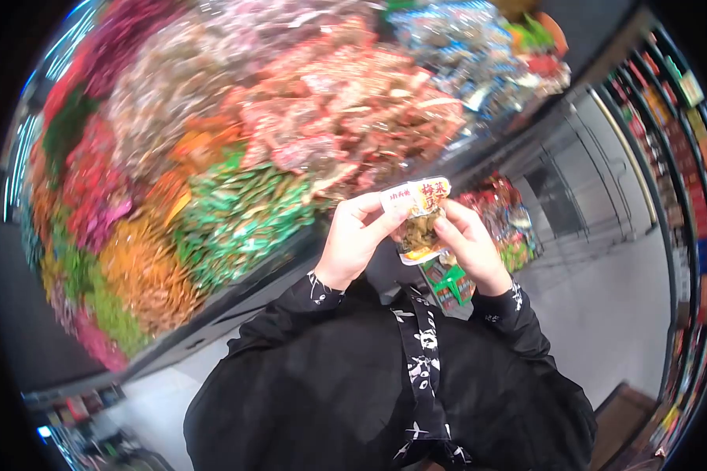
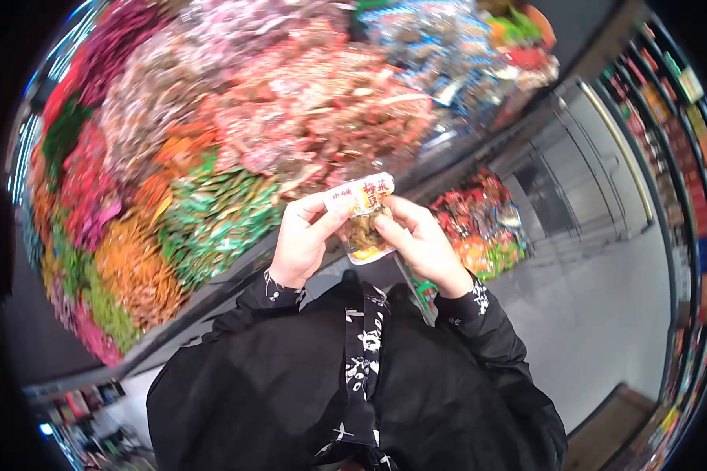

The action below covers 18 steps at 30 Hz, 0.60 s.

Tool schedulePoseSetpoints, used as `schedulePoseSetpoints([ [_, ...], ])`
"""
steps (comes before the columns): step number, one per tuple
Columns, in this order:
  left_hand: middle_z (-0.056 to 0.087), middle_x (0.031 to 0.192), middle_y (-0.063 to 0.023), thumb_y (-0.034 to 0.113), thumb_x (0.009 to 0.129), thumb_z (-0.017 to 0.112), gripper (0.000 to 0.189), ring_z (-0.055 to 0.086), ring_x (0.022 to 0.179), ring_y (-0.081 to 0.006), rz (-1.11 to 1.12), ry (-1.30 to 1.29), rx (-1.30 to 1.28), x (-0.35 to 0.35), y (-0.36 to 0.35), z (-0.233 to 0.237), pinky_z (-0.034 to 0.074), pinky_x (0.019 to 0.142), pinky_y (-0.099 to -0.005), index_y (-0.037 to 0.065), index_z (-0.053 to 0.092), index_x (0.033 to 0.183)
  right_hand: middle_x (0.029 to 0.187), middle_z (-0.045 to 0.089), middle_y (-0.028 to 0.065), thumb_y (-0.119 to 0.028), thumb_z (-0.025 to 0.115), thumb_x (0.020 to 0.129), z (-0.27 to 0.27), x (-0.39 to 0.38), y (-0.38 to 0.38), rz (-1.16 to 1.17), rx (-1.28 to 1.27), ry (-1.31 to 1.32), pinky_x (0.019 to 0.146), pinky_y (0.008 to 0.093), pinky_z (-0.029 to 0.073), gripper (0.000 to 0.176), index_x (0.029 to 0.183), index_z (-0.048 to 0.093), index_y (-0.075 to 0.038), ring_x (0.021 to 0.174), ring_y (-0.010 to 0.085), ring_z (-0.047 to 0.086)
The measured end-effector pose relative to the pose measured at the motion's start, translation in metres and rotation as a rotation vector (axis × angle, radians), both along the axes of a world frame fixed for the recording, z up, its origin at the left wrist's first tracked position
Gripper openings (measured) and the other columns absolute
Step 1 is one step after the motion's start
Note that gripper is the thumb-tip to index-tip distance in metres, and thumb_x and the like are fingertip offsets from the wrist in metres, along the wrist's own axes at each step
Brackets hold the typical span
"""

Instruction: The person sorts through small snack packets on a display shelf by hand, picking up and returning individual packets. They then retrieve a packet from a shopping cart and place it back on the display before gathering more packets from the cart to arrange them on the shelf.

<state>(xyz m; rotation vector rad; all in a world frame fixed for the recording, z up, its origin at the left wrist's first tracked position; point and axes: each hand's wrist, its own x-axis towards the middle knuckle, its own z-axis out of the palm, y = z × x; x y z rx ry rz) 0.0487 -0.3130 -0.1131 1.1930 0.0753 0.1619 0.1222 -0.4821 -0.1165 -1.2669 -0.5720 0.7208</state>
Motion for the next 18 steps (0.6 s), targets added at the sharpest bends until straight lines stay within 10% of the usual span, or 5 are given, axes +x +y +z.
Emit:
schedulePoseSetpoints([
  [8,0.064,0.084,-0.0044,0.021,0.093,0.053,0.028,0.059,0.073,-0.0091,0.259,-0.123,-0.237,-0.076,0.097,0.021,0.049,0.066,-0.0241,-0.003,0.062,0.104,0.074,0.051,-0.0066,-0.029,0.053,0.093,0.027,-0.030,0.126,0.273,0.117,-0.012,0.056,0.0198,0.033,0.030,0.098,0.058,0.000,0.065,0.0012,0.038],
  [13,0.056,0.113,-0.0053,0.005,0.086,0.061,0.040,0.053,0.106,-0.0121,0.331,-0.208,-0.003,-0.119,0.140,0.039,0.042,0.091,-0.0266,-0.002,0.047,0.123,0.098,0.062,0.0024,-0.026,0.052,0.094,0.032,-0.046,0.198,0.508,0.175,-0.058,0.077,0.0227,0.043,0.031,0.106,0.058,0.002,0.088,0.0058,0.053],
  [18,0.053,0.120,-0.0062,-0.001,0.083,0.062,0.052,0.051,0.110,-0.0128,0.314,-0.233,0.061,-0.130,0.179,0.045,0.042,0.093,-0.0273,0.000,0.038,0.129,0.067,0.047,-0.0071,-0.023,0.052,0.094,0.037,-0.070,0.244,0.361,0.183,-0.161,0.053,0.0207,0.030,0.026,0.079,0.055,-0.003,0.062,0.0020,0.037],
])
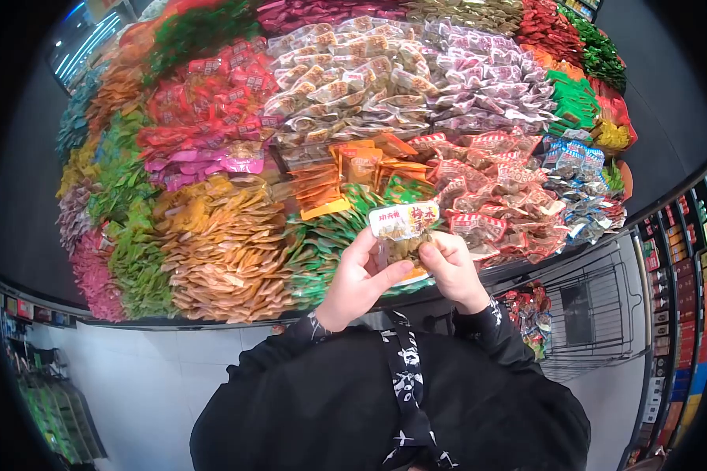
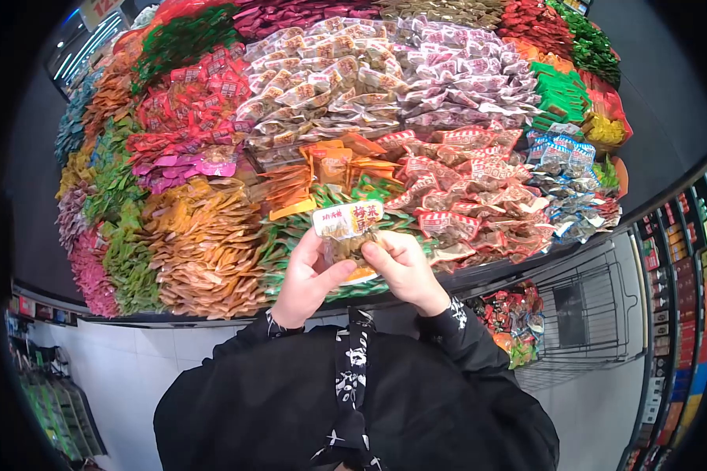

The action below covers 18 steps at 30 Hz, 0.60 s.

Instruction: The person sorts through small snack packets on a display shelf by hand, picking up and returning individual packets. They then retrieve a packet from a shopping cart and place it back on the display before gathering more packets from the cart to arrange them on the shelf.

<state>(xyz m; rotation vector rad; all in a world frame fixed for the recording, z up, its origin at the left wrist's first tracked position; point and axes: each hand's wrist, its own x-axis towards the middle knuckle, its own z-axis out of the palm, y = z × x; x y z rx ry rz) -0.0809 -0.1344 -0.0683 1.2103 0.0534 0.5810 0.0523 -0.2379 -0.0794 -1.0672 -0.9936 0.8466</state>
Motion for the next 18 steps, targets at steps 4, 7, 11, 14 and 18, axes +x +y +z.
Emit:
schedulePoseSetpoints([
  [4,0.054,0.117,-0.0071,-0.002,0.084,0.060,0.049,0.053,0.107,-0.0127,-0.001,-0.016,-0.024,-0.006,0.021,0.004,0.044,0.090,-0.0267,0.000,0.039,0.128,0.062,0.043,-0.0079,-0.021,0.053,0.094,0.003,-0.014,0.020,-0.103,0.011,-0.059,0.049,0.0214,0.028,0.028,0.072,0.052,-0.004,0.057,0.0017,0.032],
  [7,0.052,0.122,-0.0084,0.000,0.083,0.062,0.050,0.050,0.113,-0.0158,-0.015,-0.003,-0.031,-0.014,0.029,0.004,0.040,0.095,-0.0294,-0.001,0.040,0.128,0.060,0.043,-0.0071,-0.021,0.053,0.093,0.010,-0.017,0.029,-0.106,0.066,-0.215,0.048,0.0220,0.027,0.028,0.071,0.052,-0.003,0.055,0.0019,0.032],
  [11,0.058,0.112,-0.0071,-0.002,0.083,0.060,0.043,0.056,0.100,-0.0110,0.073,-0.033,0.078,-0.019,0.034,0.004,0.046,0.085,-0.0253,-0.001,0.044,0.124,0.062,0.049,-0.0031,-0.018,0.056,0.091,0.027,-0.013,0.030,0.004,-0.074,-0.295,0.051,0.0218,0.035,0.022,0.077,0.056,-0.001,0.057,0.0034,0.041],
  [14,0.061,0.103,-0.0060,-0.002,0.081,0.062,0.039,0.059,0.088,-0.0103,0.094,0.160,0.246,-0.028,0.034,0.004,0.048,0.077,-0.0258,-0.002,0.051,0.118,0.070,0.054,0.0000,-0.016,0.067,0.080,0.045,-0.009,0.035,-0.097,0.013,-0.484,0.057,0.0223,0.041,0.019,0.086,0.057,-0.001,0.063,0.0057,0.049],
  [18,0.063,0.093,-0.0090,0.009,0.082,0.065,0.041,0.059,0.077,-0.0098,0.123,0.202,0.459,-0.019,0.023,0.007,0.047,0.068,-0.0261,0.000,0.050,0.119,0.072,0.053,0.0025,-0.017,0.070,0.078,0.054,0.005,0.031,-0.035,-0.072,-0.531,0.060,0.0241,0.041,0.024,0.082,0.052,-0.001,0.067,0.0074,0.050],
])
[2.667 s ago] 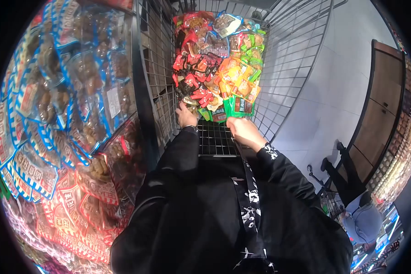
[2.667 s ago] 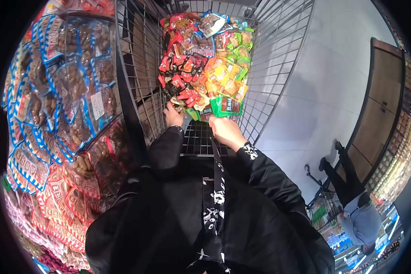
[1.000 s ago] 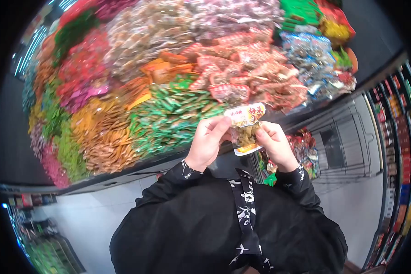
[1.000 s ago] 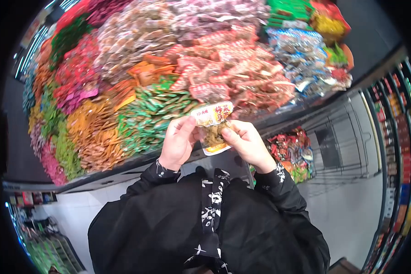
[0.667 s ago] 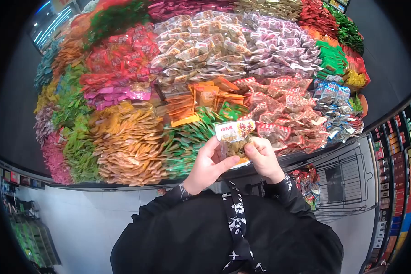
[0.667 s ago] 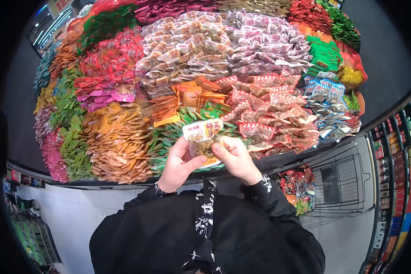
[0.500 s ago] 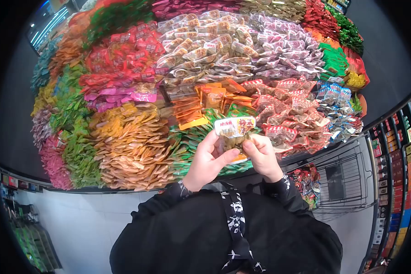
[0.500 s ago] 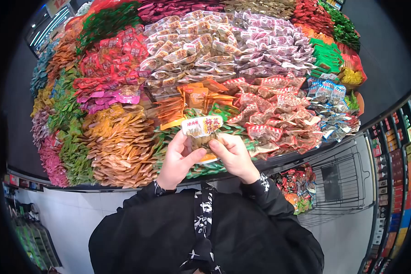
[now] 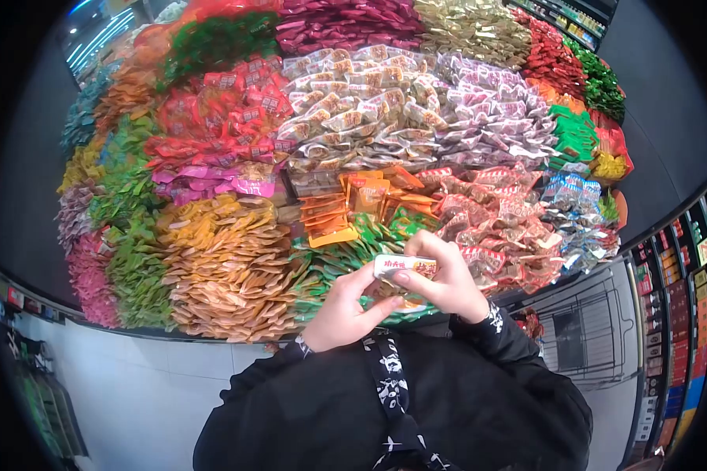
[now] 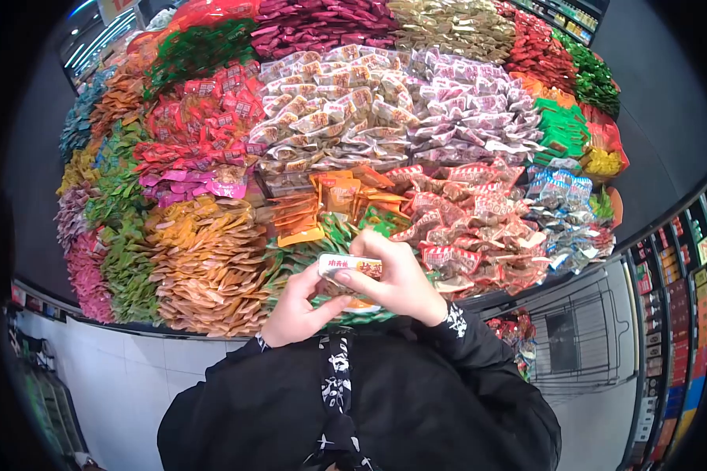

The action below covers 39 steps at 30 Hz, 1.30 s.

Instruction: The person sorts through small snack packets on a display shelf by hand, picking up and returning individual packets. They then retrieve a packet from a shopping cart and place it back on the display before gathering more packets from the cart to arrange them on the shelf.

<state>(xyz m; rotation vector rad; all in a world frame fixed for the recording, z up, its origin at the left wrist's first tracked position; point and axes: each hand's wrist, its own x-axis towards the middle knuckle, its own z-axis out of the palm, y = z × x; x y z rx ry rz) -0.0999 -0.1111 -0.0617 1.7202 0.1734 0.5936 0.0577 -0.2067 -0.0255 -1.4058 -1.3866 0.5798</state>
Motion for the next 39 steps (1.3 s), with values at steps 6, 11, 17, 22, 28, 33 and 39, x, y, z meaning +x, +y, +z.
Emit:
schedulePoseSetpoints([
  [6,0.063,0.080,-0.0048,0.014,0.082,0.066,0.029,0.058,0.065,-0.0088,0.104,0.040,0.032,0.020,-0.004,0.005,0.045,0.059,-0.0262,0.001,0.054,0.105,0.057,0.046,0.0079,-0.016,0.063,0.085,-0.004,0.021,0.006,0.084,0.110,-0.189,0.046,0.0308,0.037,0.025,0.072,0.047,-0.002,0.048,0.0164,0.049],
  [11,0.057,0.068,-0.0083,0.016,0.078,0.066,0.023,0.058,0.059,-0.0201,0.128,0.049,0.284,0.039,-0.003,0.017,0.042,0.053,-0.0302,0.005,0.055,0.095,0.059,0.051,0.0099,-0.015,0.063,0.085,0.004,0.042,0.004,0.208,0.102,-0.176,0.048,0.0318,0.040,0.022,0.074,0.048,-0.003,0.052,0.0213,0.055],
  [17,0.055,0.066,-0.0101,0.021,0.073,0.066,0.023,0.057,0.061,-0.0302,0.242,-0.028,0.661,0.066,0.019,0.038,0.043,0.054,-0.0391,0.007,0.055,0.088,0.070,0.055,0.0073,-0.021,0.070,0.078,0.032,0.081,0.025,0.365,0.024,-0.236,0.062,0.0296,0.044,0.030,0.090,0.049,-0.003,0.062,0.0182,0.054],
  [22,0.054,0.065,-0.0107,0.021,0.076,0.063,0.018,0.057,0.062,-0.0305,0.197,-0.015,0.768,0.095,0.047,0.069,0.043,0.054,-0.0401,0.008,0.055,0.086,0.087,0.060,0.0095,-0.017,0.073,0.076,0.057,0.116,0.058,0.519,-0.076,-0.044,0.070,0.0301,0.047,0.041,0.105,0.047,-0.003,0.081,0.0105,0.058],
  [28,0.057,0.093,-0.0187,0.030,0.091,0.050,0.038,0.058,0.088,-0.0355,0.279,-0.138,0.745,0.138,0.106,0.084,0.046,0.072,-0.0420,0.003,0.043,0.117,0.087,0.063,0.0146,-0.010,0.070,0.074,0.075,0.167,0.109,0.254,0.046,-0.493,0.064,0.0318,0.049,0.050,0.120,0.051,-0.004,0.069,0.0207,0.063],
  [33,0.058,0.102,-0.0129,0.018,0.086,0.056,0.025,0.054,0.095,-0.0300,0.499,0.037,1.216,0.152,0.176,0.073,0.042,0.085,-0.0406,0.003,0.056,0.106,0.087,0.063,0.0161,-0.007,0.059,0.079,0.062,0.189,0.143,-0.007,0.259,-0.782,0.068,0.0377,0.049,0.030,0.109,0.058,-0.005,0.077,0.0322,0.062],
  [39,0.057,0.088,-0.0086,0.014,0.077,0.065,0.018,0.053,0.090,-0.0242,0.539,0.015,1.233,0.165,0.189,0.049,0.042,0.079,-0.0381,0.012,0.067,0.095,0.078,0.057,0.0107,-0.006,0.058,0.072,0.033,0.181,0.153,-0.026,0.079,-1.126,0.071,0.0389,0.047,0.011,0.084,0.059,-0.005,0.077,0.0295,0.058],
])
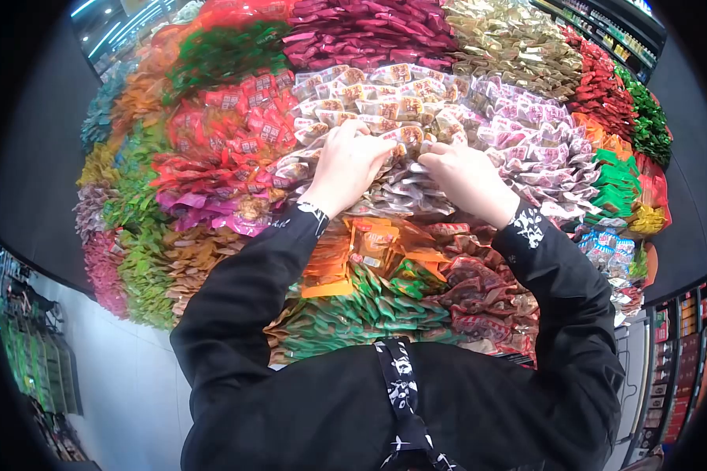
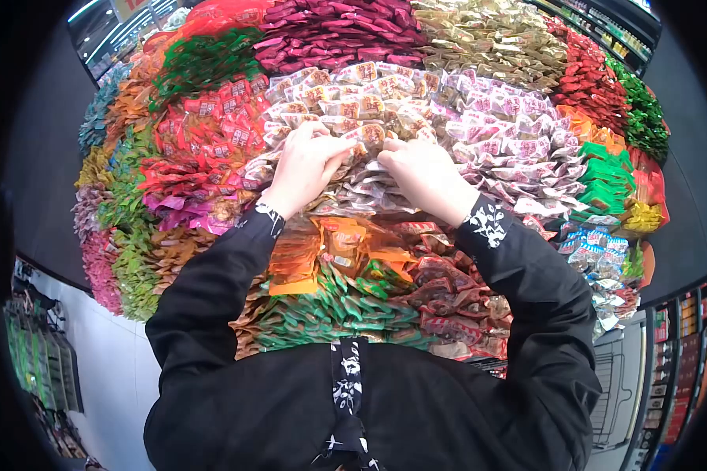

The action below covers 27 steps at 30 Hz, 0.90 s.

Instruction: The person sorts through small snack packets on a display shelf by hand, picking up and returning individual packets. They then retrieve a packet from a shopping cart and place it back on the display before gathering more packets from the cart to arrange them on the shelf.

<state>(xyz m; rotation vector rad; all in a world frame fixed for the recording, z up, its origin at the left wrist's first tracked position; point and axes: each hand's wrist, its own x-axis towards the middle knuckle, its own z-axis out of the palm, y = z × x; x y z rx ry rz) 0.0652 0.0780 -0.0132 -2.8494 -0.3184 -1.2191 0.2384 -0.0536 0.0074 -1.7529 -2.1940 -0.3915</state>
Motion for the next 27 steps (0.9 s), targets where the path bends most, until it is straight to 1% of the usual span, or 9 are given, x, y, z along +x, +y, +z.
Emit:
schedulePoseSetpoints([
  [2,0.052,0.077,-0.0055,0.018,0.075,0.068,0.017,0.051,0.083,-0.0235,0.024,-0.032,-0.035,0.005,0.004,-0.004,0.041,0.075,-0.0363,0.019,0.070,0.091,0.079,0.057,0.0098,-0.007,0.058,0.069,-0.002,0.004,0.007,-0.036,0.004,-0.196,0.073,0.0360,0.046,0.010,0.079,0.058,-0.005,0.080,0.0268,0.057],
  [5,0.054,0.077,-0.0062,0.018,0.074,0.066,0.013,0.051,0.084,-0.0237,0.021,0.006,0.009,0.011,0.001,-0.002,0.040,0.078,-0.0392,0.016,0.070,0.086,0.077,0.057,0.0088,-0.007,0.058,0.067,-0.017,0.002,0.019,0.041,0.045,-0.096,0.077,0.0351,0.045,0.009,0.076,0.059,-0.004,0.085,0.0250,0.056],
  [8,0.062,0.089,-0.0061,0.020,0.074,0.065,0.013,0.052,0.095,-0.0233,0.025,0.011,0.054,0.016,0.010,-0.007,0.038,0.085,-0.0396,0.018,0.070,0.086,0.073,0.060,0.0113,-0.006,0.057,0.069,-0.021,0.001,0.030,0.012,0.018,-0.082,0.072,0.0383,0.048,0.007,0.075,0.061,-0.003,0.079,0.0283,0.060],
  [10,0.060,0.094,-0.0071,0.021,0.075,0.067,0.017,0.053,0.097,-0.0230,0.048,0.053,0.079,0.016,0.013,-0.008,0.038,0.086,-0.0401,0.018,0.070,0.092,0.071,0.062,0.0144,-0.006,0.056,0.072,-0.022,-0.001,0.032,0.011,0.043,-0.069,0.067,0.0416,0.049,0.009,0.077,0.062,-0.002,0.073,0.0311,0.063],
  [16,0.062,0.101,-0.0060,0.026,0.084,0.059,0.023,0.052,0.101,-0.0246,0.002,0.128,0.159,0.010,0.006,-0.004,0.035,0.090,-0.0412,0.012,0.066,0.101,0.075,0.062,0.0151,-0.008,0.053,0.076,-0.016,-0.004,0.022,-0.068,-0.014,-0.002,0.067,0.0415,0.048,0.015,0.090,0.059,-0.004,0.077,0.0316,0.062],
  [18,0.059,0.112,-0.0079,0.031,0.087,0.054,0.037,0.047,0.112,-0.0270,0.051,0.189,0.230,0.002,-0.003,-0.004,0.031,0.097,-0.0426,0.009,0.058,0.116,0.077,0.062,0.0152,-0.008,0.052,0.077,-0.015,-0.004,0.016,-0.037,0.024,0.043,0.068,0.0415,0.048,0.017,0.093,0.058,-0.004,0.078,0.0315,0.062],
  [19,0.059,0.112,-0.0079,0.031,0.087,0.054,0.037,0.047,0.112,-0.0270,0.062,0.190,0.229,-0.001,-0.008,-0.006,0.031,0.097,-0.0426,0.009,0.058,0.116,0.079,0.062,0.0153,-0.009,0.051,0.078,-0.017,-0.003,0.014,-0.004,0.052,0.085,0.068,0.0415,0.048,0.019,0.096,0.057,-0.005,0.080,0.0314,0.062],
  [22,0.045,0.133,-0.0118,0.037,0.089,0.049,0.053,0.033,0.129,-0.0277,0.101,0.269,0.243,-0.007,-0.015,-0.017,0.020,0.108,-0.0458,0.004,0.044,0.130,0.080,0.062,0.0151,-0.011,0.050,0.080,-0.028,0.001,0.019,0.034,0.156,0.088,0.068,0.0406,0.048,0.018,0.096,0.056,-0.006,0.080,0.0307,0.062],
  [27,0.044,0.134,-0.0115,0.037,0.088,0.049,0.052,0.031,0.130,-0.0267,0.127,0.320,0.256,-0.001,-0.012,-0.022,0.019,0.108,-0.0472,0.004,0.045,0.128,0.073,0.060,0.0134,-0.014,0.051,0.080,-0.033,-0.015,0.022,-0.068,0.142,-0.058,0.065,0.0404,0.047,0.015,0.093,0.055,-0.008,0.074,0.0301,0.061],
])
